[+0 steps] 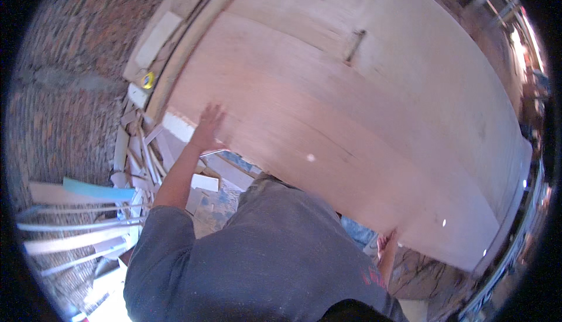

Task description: The person measures a plywood sheet using a tape measure and marks it with a pencil, then hammers small wooden blocks onto the surface.

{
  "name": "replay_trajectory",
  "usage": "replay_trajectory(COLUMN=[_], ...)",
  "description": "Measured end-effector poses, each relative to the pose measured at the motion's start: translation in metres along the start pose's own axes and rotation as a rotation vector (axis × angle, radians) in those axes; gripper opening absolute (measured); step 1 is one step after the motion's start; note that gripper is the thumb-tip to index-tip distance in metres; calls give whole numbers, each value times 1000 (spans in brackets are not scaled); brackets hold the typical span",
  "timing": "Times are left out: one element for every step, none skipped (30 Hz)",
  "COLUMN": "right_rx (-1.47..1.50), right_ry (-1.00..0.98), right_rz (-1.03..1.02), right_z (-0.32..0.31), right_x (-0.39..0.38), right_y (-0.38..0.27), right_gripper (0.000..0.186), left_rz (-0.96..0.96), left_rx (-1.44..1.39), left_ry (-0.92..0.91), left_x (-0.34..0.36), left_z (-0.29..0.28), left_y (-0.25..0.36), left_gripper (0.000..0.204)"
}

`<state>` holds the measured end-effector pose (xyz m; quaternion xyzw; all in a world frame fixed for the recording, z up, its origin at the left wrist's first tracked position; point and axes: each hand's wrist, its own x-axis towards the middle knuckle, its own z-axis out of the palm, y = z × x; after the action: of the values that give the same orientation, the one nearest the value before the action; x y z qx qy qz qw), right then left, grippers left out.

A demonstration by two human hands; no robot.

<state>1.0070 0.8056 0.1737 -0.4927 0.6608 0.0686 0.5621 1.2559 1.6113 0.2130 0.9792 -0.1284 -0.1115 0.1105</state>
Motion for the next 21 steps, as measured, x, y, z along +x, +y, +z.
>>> replay_trajectory(right_rx=[-29,-88,-148,-300,-453,-601,-855,-1105,-1343,-1367,-1380,-1385,-1406,-1427,-1441,-1454,-1470,-1480,-1492,-1479,-1467], right_ry=[63,50,44,104,166,228,434,633,836,659,479,289,166,157,156,155,148,127,105,110,113], right_rz=[5,52,97,5,-89,-186,-381,-587,-803,-996,-1177,-1349,-1352,-1428,-1509,-1589,-1580,-1577,-1576,-1589,-1605], right_z=[0,-10,-16,-12,-7,6,17,32,48,70,92,107,117,125,133,136,135,135,134,134,133], right_x=[-5,-3,2,-3,-20,-37,-48,-53,-59,-69,-82,-94,-103,-111,-118,-123,-121,-114,-108,-107,-106], right_y=[4,4,1,-6,-19,-26,-25,-23,-20,-13,-3,7,16,19,18,20,18,14,12,13,13], right_gripper=[77,79,80,80,80,80,79,78,78,82,87,94,102,103,103,103,104,105,106,107,110], left_rz=[14,8,3,-21,-47,-71,-65,-70,-74,-74,-69,-65,-77,-85,-88,-96,-103,-122,-106,-87,-70], left_rx=[-6,-1,-1,1,1,1,3,10,18,31,41,48,68,83,99,127,156,193,203,209,214], left_ry=[11,6,1,-12,-29,-47,-39,-33,-29,-27,-28,-34,-41,-53,-57,-82,-94,-107,-94,-87,-80], left_x=[-1,0,2,1,-1,-3,-2,-5,-9,-8,-6,-6,-3,-1,0,-3,-3,-7,-10,-9,-9], left_z=[-2,-6,-8,-9,-11,-13,-15,-15,-16,-18,-19,-21,-24,-31,-35,-35,-37,-40,-41,-38,-35], left_y=[0,1,3,6,8,10,13,14,15,14,14,16,16,21,23,22,20,17,14,12,11], left_gripper=[135,134,133,133,132,132,132,131,131,130,129,129,130,130,131,133,134,135,136,138,139])
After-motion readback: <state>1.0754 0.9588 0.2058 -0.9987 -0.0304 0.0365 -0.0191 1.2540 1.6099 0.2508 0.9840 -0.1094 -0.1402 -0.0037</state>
